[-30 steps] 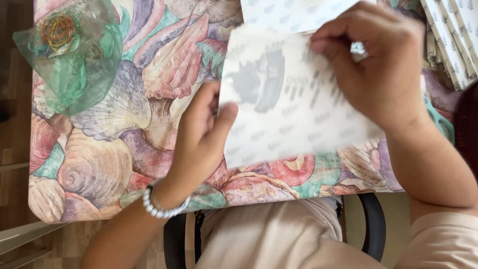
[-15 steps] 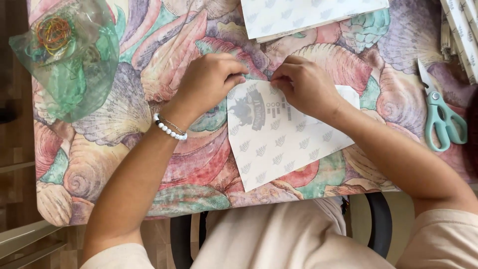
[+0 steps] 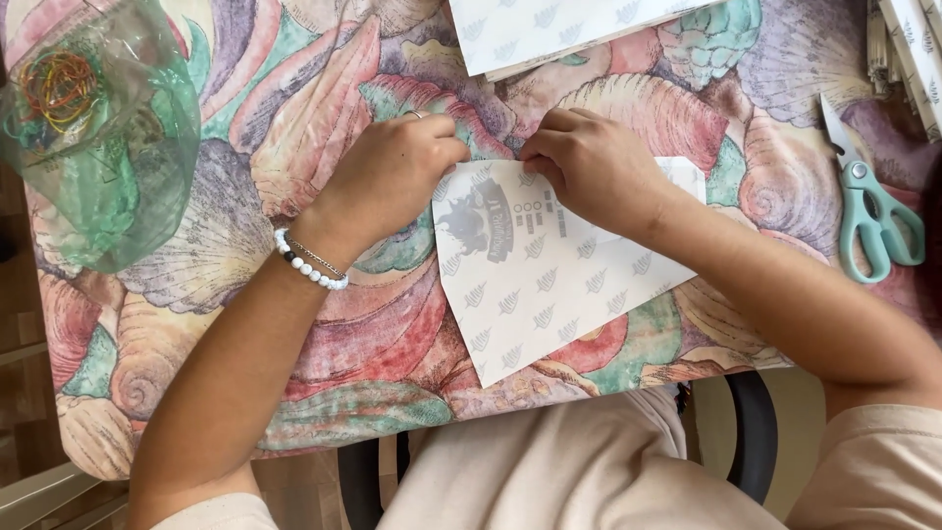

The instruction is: Folding printed paper sheets into specific shapes on a table.

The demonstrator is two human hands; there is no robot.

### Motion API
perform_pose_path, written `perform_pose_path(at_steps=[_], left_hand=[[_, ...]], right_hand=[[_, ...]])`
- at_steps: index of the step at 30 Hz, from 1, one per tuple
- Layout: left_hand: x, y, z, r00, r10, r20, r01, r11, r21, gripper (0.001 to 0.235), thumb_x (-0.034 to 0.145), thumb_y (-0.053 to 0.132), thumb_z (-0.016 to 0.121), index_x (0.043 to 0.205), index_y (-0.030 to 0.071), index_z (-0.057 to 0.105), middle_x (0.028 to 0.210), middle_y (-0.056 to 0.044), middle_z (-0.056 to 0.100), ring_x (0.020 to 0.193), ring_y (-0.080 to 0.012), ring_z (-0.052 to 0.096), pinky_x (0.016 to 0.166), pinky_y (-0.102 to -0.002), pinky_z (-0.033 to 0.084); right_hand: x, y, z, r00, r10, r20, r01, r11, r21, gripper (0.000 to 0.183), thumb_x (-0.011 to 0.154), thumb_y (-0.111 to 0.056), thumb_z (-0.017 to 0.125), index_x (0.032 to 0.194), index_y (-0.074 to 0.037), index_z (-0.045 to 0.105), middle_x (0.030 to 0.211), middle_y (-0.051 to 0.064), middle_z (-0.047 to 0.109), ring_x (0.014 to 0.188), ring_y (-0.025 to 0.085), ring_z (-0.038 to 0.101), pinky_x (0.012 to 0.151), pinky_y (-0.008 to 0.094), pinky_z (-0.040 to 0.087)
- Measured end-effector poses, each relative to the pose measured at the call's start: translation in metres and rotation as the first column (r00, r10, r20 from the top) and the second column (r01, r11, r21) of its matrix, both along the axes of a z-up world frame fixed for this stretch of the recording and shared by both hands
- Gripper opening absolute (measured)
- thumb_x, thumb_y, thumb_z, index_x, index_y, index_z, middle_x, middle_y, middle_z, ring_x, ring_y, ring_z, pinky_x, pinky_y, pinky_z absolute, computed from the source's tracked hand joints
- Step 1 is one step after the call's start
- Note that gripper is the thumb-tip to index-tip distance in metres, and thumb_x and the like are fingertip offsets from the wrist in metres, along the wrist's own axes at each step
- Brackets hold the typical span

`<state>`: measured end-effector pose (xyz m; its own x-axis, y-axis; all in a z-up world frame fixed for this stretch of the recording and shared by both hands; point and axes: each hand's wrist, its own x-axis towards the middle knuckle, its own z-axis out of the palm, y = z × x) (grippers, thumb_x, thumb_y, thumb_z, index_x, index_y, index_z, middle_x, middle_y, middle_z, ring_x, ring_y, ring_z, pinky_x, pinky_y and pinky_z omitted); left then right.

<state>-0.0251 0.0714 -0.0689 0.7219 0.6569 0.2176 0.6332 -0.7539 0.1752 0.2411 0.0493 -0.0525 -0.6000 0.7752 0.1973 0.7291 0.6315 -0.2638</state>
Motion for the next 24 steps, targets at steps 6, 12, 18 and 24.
perform_pose_path(at_steps=[6, 12, 18, 24], left_hand=[[-0.005, -0.011, 0.007, 0.996, -0.074, 0.050, 0.066, 0.987, 0.143, 0.018, 0.099, 0.005, 0.057, 0.084, 0.014, 0.063, 0.080, 0.003, 0.053, 0.077, -0.0206, 0.064, 0.065, -0.033, 0.055], [-0.005, -0.018, 0.028, 0.988, -0.154, 0.031, 0.144, 0.965, 0.220, 0.010, 0.098, -0.004, 0.067, 0.094, 0.003, 0.072, 0.086, -0.008, 0.062, 0.070, -0.0217, 0.062, 0.059, -0.034, 0.057], [-0.009, -0.018, 0.031, 0.980, -0.194, -0.045, 0.198, 0.939, 0.282, 0.007, 0.096, 0.000, 0.072, 0.096, 0.006, 0.073, 0.085, -0.006, 0.065, 0.071, -0.0171, 0.062, 0.058, -0.029, 0.055], [-0.006, -0.019, 0.034, 0.961, -0.244, -0.133, 0.277, 0.864, 0.421, 0.011, 0.094, -0.002, 0.072, 0.095, 0.008, 0.069, 0.080, 0.000, 0.058, 0.072, -0.0178, 0.058, 0.071, -0.031, 0.055]], right_hand=[[-0.003, 0.001, 0.044, 0.976, 0.142, 0.166, -0.122, 0.984, -0.128, 0.008, 0.099, -0.010, 0.067, 0.097, -0.005, 0.074, 0.089, 0.009, 0.072, 0.088, 0.026, 0.074, 0.077, 0.034, 0.060], [-0.003, 0.013, 0.046, 0.935, 0.217, 0.282, -0.162, 0.965, -0.207, 0.022, 0.099, -0.010, 0.062, 0.116, -0.011, 0.076, 0.102, 0.004, 0.074, 0.083, 0.028, 0.073, 0.065, 0.044, 0.062], [0.000, 0.007, 0.045, 0.874, 0.272, 0.402, -0.245, 0.962, -0.119, 0.036, 0.093, 0.004, 0.058, 0.124, -0.009, 0.070, 0.100, 0.005, 0.069, 0.077, 0.026, 0.071, 0.061, 0.042, 0.063], [0.005, 0.003, 0.033, 0.831, 0.320, 0.455, -0.358, 0.934, -0.003, 0.050, 0.091, 0.001, 0.063, 0.141, -0.008, 0.064, 0.102, 0.003, 0.070, 0.081, 0.024, 0.067, 0.068, 0.035, 0.062]])
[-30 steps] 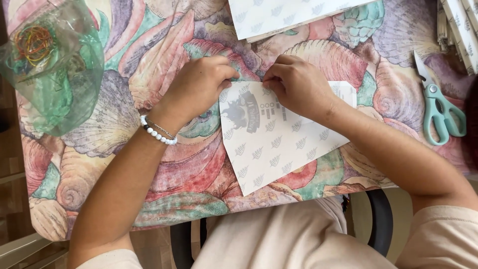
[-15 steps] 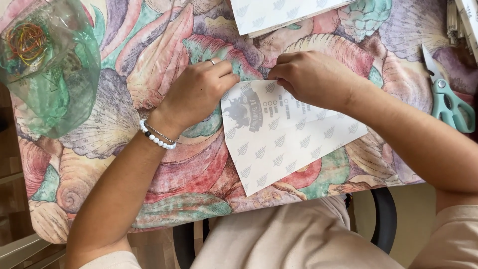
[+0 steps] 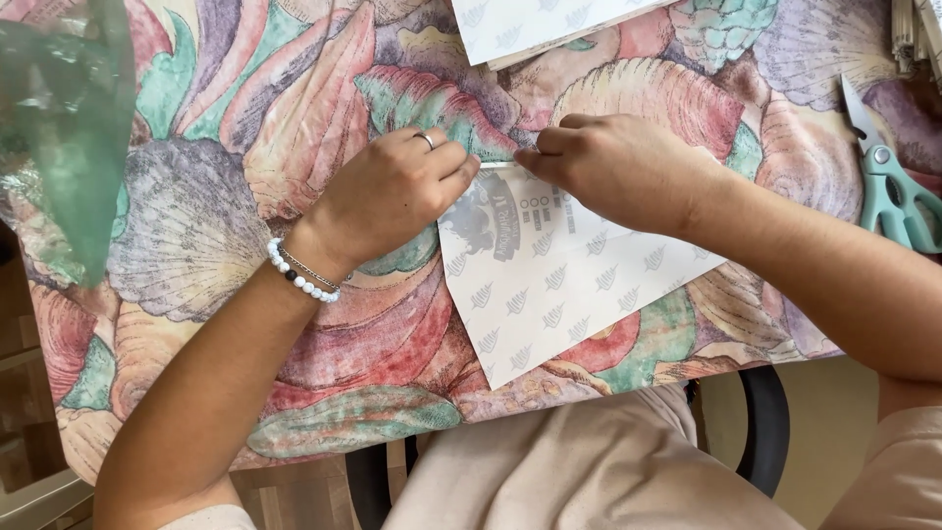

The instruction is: Folding printed paper sheets into specific shapes on a table.

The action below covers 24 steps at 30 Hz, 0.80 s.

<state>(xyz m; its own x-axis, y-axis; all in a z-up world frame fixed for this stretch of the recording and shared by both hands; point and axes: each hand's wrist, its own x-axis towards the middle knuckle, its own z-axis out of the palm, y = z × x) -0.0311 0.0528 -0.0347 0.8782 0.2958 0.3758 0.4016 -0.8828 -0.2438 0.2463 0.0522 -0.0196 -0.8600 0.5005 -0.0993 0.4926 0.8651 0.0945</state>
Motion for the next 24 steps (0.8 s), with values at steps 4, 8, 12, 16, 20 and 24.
perform_pose_path(at_steps=[4, 8, 12, 16, 20, 24], left_hand=[[0.000, 0.002, -0.001, 1.000, -0.015, -0.006, 0.015, 1.000, -0.015, 0.007, 0.096, 0.002, 0.074, 0.095, 0.009, 0.072, 0.078, 0.002, 0.059, 0.073, -0.0165, 0.058, 0.072, -0.030, 0.056], [0.001, 0.002, -0.003, 0.999, -0.030, 0.018, 0.031, 0.997, -0.072, 0.020, 0.097, 0.000, 0.073, 0.079, 0.009, 0.069, 0.080, 0.003, 0.062, 0.072, -0.0169, 0.057, 0.074, -0.031, 0.056], [0.001, 0.002, -0.004, 0.999, -0.036, 0.001, 0.036, 0.999, -0.038, 0.033, 0.093, -0.007, 0.068, 0.067, 0.013, 0.060, 0.080, 0.003, 0.057, 0.071, -0.0176, 0.053, 0.073, -0.030, 0.052], [0.001, 0.003, -0.006, 0.999, -0.030, 0.039, 0.033, 0.997, -0.071, 0.031, 0.099, -0.001, 0.069, 0.071, 0.010, 0.064, 0.079, 0.003, 0.057, 0.071, -0.0181, 0.054, 0.071, -0.032, 0.052], [0.000, 0.001, -0.002, 1.000, 0.005, 0.019, -0.004, 0.996, -0.091, 0.019, 0.099, 0.005, 0.072, 0.081, 0.011, 0.070, 0.086, 0.002, 0.064, 0.083, -0.0196, 0.060, 0.089, -0.039, 0.050], [-0.018, -0.012, 0.009, 0.981, 0.187, -0.048, -0.192, 0.972, -0.138, 0.011, 0.100, 0.015, 0.072, 0.093, 0.014, 0.081, 0.111, -0.004, 0.073, 0.111, -0.0266, 0.064, 0.111, -0.052, 0.040]], right_hand=[[-0.001, -0.002, -0.003, 0.998, 0.029, -0.050, -0.029, 1.000, 0.003, 0.042, 0.095, -0.001, 0.062, 0.136, -0.005, 0.066, 0.101, 0.003, 0.072, 0.080, 0.023, 0.066, 0.069, 0.034, 0.062], [-0.005, -0.005, -0.003, 0.999, 0.020, 0.024, -0.022, 0.999, 0.047, 0.039, 0.096, -0.003, 0.061, 0.134, -0.008, 0.068, 0.095, 0.001, 0.069, 0.077, 0.020, 0.063, 0.059, 0.033, 0.060], [-0.009, -0.005, 0.001, 0.998, 0.005, 0.070, -0.006, 1.000, 0.019, 0.039, 0.096, -0.004, 0.060, 0.134, -0.008, 0.067, 0.096, 0.000, 0.071, 0.077, 0.020, 0.065, 0.058, 0.033, 0.061], [-0.012, -0.004, 0.005, 0.999, 0.007, 0.052, -0.009, 0.999, 0.032, 0.060, 0.091, 0.003, 0.062, 0.149, -0.012, 0.058, 0.094, -0.002, 0.071, 0.074, 0.020, 0.064, 0.056, 0.032, 0.061], [-0.018, -0.003, 0.010, 0.996, -0.018, 0.088, 0.019, 1.000, -0.006, 0.062, 0.090, 0.006, 0.059, 0.148, -0.015, 0.059, 0.094, -0.002, 0.073, 0.072, 0.020, 0.066, 0.055, 0.032, 0.062], [-0.018, -0.003, 0.009, 0.995, -0.036, 0.096, 0.038, 0.999, -0.010, 0.066, 0.087, 0.008, 0.056, 0.149, -0.015, 0.058, 0.094, -0.001, 0.072, 0.079, 0.023, 0.068, 0.057, 0.033, 0.063]])
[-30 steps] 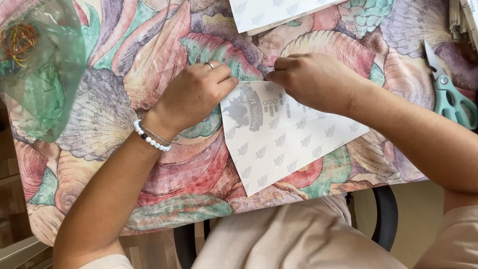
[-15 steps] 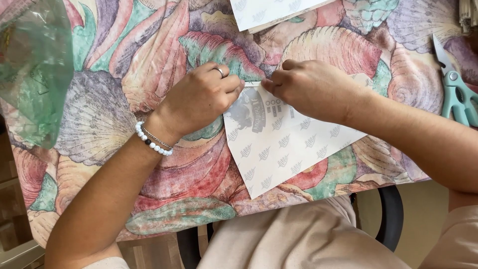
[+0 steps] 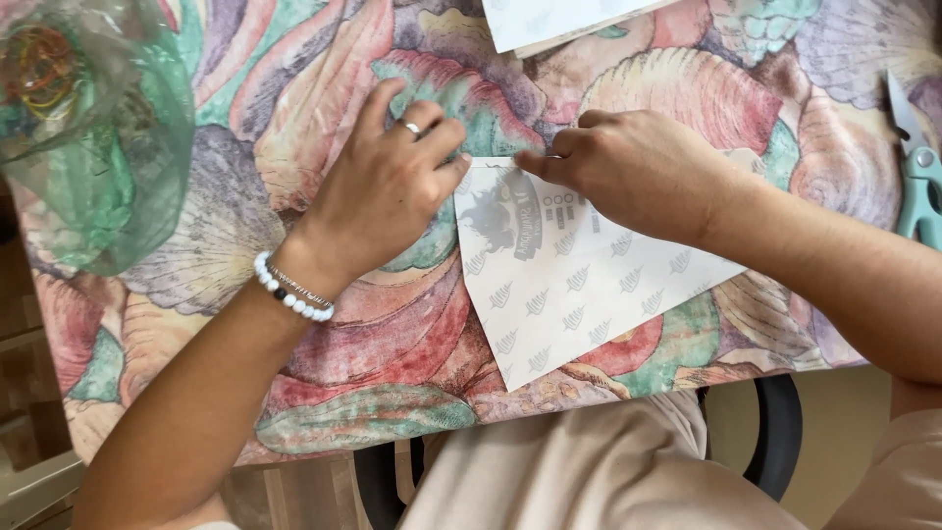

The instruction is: Folding printed paper sheets into specific shapes on a table.

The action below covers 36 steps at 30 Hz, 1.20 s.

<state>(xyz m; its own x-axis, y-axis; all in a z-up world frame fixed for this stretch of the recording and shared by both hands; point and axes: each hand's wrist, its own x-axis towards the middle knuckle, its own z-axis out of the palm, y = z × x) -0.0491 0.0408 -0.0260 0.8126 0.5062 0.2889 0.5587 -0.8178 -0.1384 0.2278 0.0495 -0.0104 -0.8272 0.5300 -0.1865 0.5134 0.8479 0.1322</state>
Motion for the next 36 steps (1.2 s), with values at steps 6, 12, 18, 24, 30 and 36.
perform_pose_path(at_steps=[6, 12, 18, 24, 30, 36], left_hand=[[-0.026, -0.008, 0.010, 0.977, 0.190, 0.102, -0.175, 0.975, -0.141, 0.011, 0.104, 0.008, 0.069, 0.112, 0.004, 0.076, 0.124, -0.019, 0.068, 0.123, -0.0386, 0.062, 0.121, -0.060, 0.036], [0.043, -0.037, 0.003, 0.967, 0.162, 0.196, -0.093, 0.943, -0.320, 0.038, 0.096, -0.013, 0.055, 0.132, -0.004, 0.063, 0.127, -0.023, 0.069, 0.116, -0.0323, 0.067, 0.102, -0.038, 0.058], [0.040, -0.025, -0.004, 0.995, 0.101, -0.014, -0.100, 0.995, 0.028, 0.036, 0.088, -0.002, 0.072, 0.124, 0.003, 0.071, 0.114, -0.012, 0.071, 0.108, -0.0277, 0.066, 0.101, -0.039, 0.055], [0.032, -0.016, -0.007, 0.986, 0.040, -0.160, 0.008, 0.957, 0.291, 0.010, 0.100, 0.010, 0.067, 0.106, 0.010, 0.076, 0.091, -0.001, 0.069, 0.083, -0.0176, 0.062, 0.075, -0.030, 0.051], [0.034, -0.016, -0.006, 0.975, 0.049, -0.215, 0.029, 0.938, 0.346, 0.020, 0.098, 0.005, 0.065, 0.082, 0.015, 0.069, 0.080, 0.000, 0.059, 0.075, -0.0186, 0.052, 0.076, -0.031, 0.046], [0.034, -0.013, -0.010, 0.976, 0.031, -0.214, 0.037, 0.952, 0.305, 0.024, 0.093, 0.000, 0.063, 0.075, 0.015, 0.066, 0.073, 0.001, 0.057, 0.073, -0.0187, 0.053, 0.087, -0.034, 0.048]], right_hand=[[-0.006, -0.005, 0.010, 0.998, -0.049, 0.051, 0.050, 0.998, -0.025, 0.058, 0.098, 0.004, 0.054, 0.151, -0.019, 0.053, 0.095, 0.001, 0.074, 0.078, 0.018, 0.072, 0.056, 0.029, 0.068], [-0.006, -0.003, 0.005, 0.999, -0.034, -0.029, 0.034, 0.999, -0.011, 0.047, 0.102, -0.005, 0.059, 0.147, -0.019, 0.059, 0.087, 0.000, 0.075, 0.074, 0.019, 0.073, 0.065, 0.033, 0.068], [-0.001, -0.003, -0.010, 0.996, -0.012, -0.086, 0.019, 0.996, 0.084, 0.046, 0.104, -0.006, 0.055, 0.144, -0.026, 0.064, 0.080, -0.004, 0.071, 0.066, 0.017, 0.068, 0.055, 0.029, 0.062], [-0.001, -0.003, -0.007, 1.000, -0.020, -0.015, 0.022, 0.989, 0.149, 0.071, 0.094, 0.002, 0.058, 0.155, -0.033, 0.052, 0.070, -0.008, 0.066, 0.059, 0.013, 0.064, 0.046, 0.027, 0.056], [-0.007, 0.000, -0.010, 1.000, 0.003, 0.028, -0.009, 0.979, 0.202, 0.067, 0.099, -0.003, 0.057, 0.153, -0.042, 0.050, 0.056, -0.012, 0.056, 0.046, 0.007, 0.052, 0.039, 0.021, 0.046], [-0.012, 0.004, -0.013, 0.995, -0.019, 0.102, 0.000, 0.984, 0.180, 0.064, 0.102, -0.010, 0.053, 0.155, -0.044, 0.046, 0.054, -0.009, 0.056, 0.048, 0.011, 0.059, 0.038, 0.023, 0.043]])
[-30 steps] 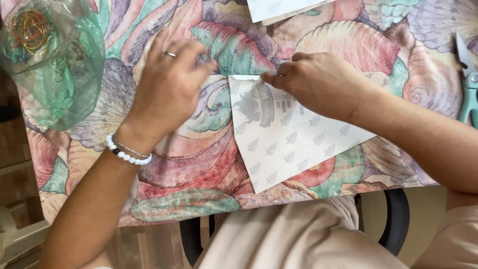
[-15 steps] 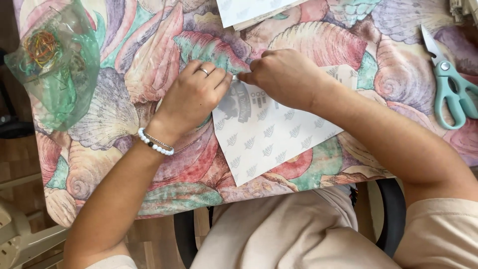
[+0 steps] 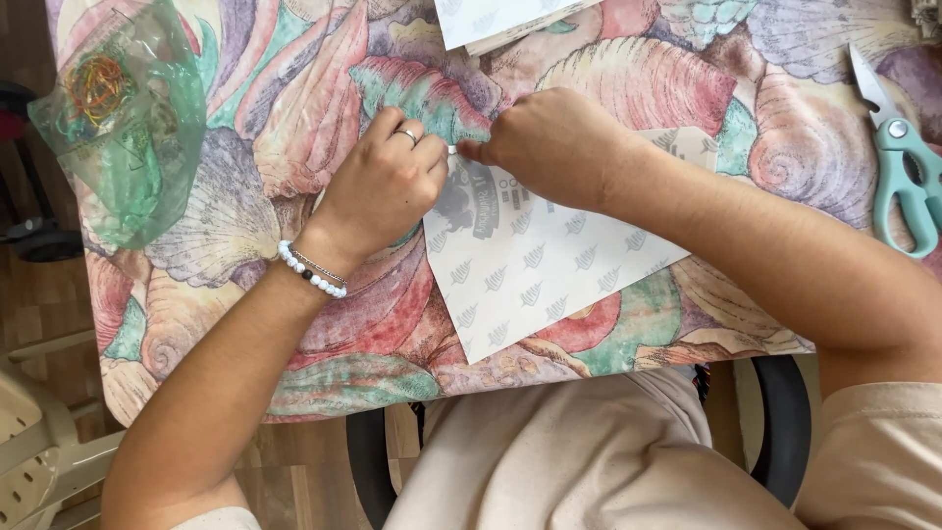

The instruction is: Folding printed paper sheets into specific shapes on a table.

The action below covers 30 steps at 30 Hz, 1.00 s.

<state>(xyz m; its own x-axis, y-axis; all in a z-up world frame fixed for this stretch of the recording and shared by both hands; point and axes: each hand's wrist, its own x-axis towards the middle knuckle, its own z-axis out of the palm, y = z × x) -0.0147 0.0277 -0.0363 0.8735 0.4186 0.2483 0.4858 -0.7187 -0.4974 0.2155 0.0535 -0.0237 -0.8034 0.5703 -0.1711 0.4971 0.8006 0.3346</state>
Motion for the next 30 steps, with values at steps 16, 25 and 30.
perform_pose_path(at_steps=[16, 25, 30], left_hand=[[-0.004, -0.011, 0.009, 0.993, 0.107, 0.044, -0.103, 0.992, -0.078, 0.017, 0.097, 0.013, 0.070, 0.084, 0.021, 0.079, 0.082, 0.006, 0.069, 0.093, -0.0236, 0.063, 0.099, -0.046, 0.041], [-0.035, -0.024, 0.016, 0.830, 0.393, 0.396, -0.269, 0.903, -0.334, 0.005, 0.097, 0.001, 0.075, 0.097, 0.003, 0.080, 0.122, -0.015, 0.069, 0.117, -0.0310, 0.061, 0.115, -0.050, 0.036], [0.014, -0.045, 0.008, 0.821, 0.303, 0.484, 0.132, 0.724, -0.677, 0.057, 0.088, -0.012, 0.046, 0.145, -0.011, 0.045, 0.143, -0.031, 0.050, 0.132, -0.0452, 0.051, 0.116, -0.051, 0.039]], right_hand=[[-0.005, 0.002, -0.006, 1.000, 0.005, 0.025, -0.006, 0.999, 0.046, 0.072, 0.096, -0.011, 0.054, 0.156, -0.048, 0.043, 0.058, -0.012, 0.063, 0.052, 0.013, 0.067, 0.042, 0.027, 0.046], [-0.010, -0.004, 0.002, 0.994, -0.037, 0.105, 0.036, 0.999, 0.011, 0.070, 0.100, -0.007, 0.050, 0.161, -0.038, 0.038, 0.050, -0.013, 0.054, 0.043, 0.005, 0.056, 0.040, 0.020, 0.046], [-0.002, 0.012, -0.069, 0.941, 0.122, -0.316, -0.048, 0.971, 0.232, 0.029, 0.079, -0.010, 0.071, 0.071, -0.036, 0.062, 0.076, -0.014, 0.065, 0.066, 0.010, 0.066, 0.049, 0.027, 0.050]])
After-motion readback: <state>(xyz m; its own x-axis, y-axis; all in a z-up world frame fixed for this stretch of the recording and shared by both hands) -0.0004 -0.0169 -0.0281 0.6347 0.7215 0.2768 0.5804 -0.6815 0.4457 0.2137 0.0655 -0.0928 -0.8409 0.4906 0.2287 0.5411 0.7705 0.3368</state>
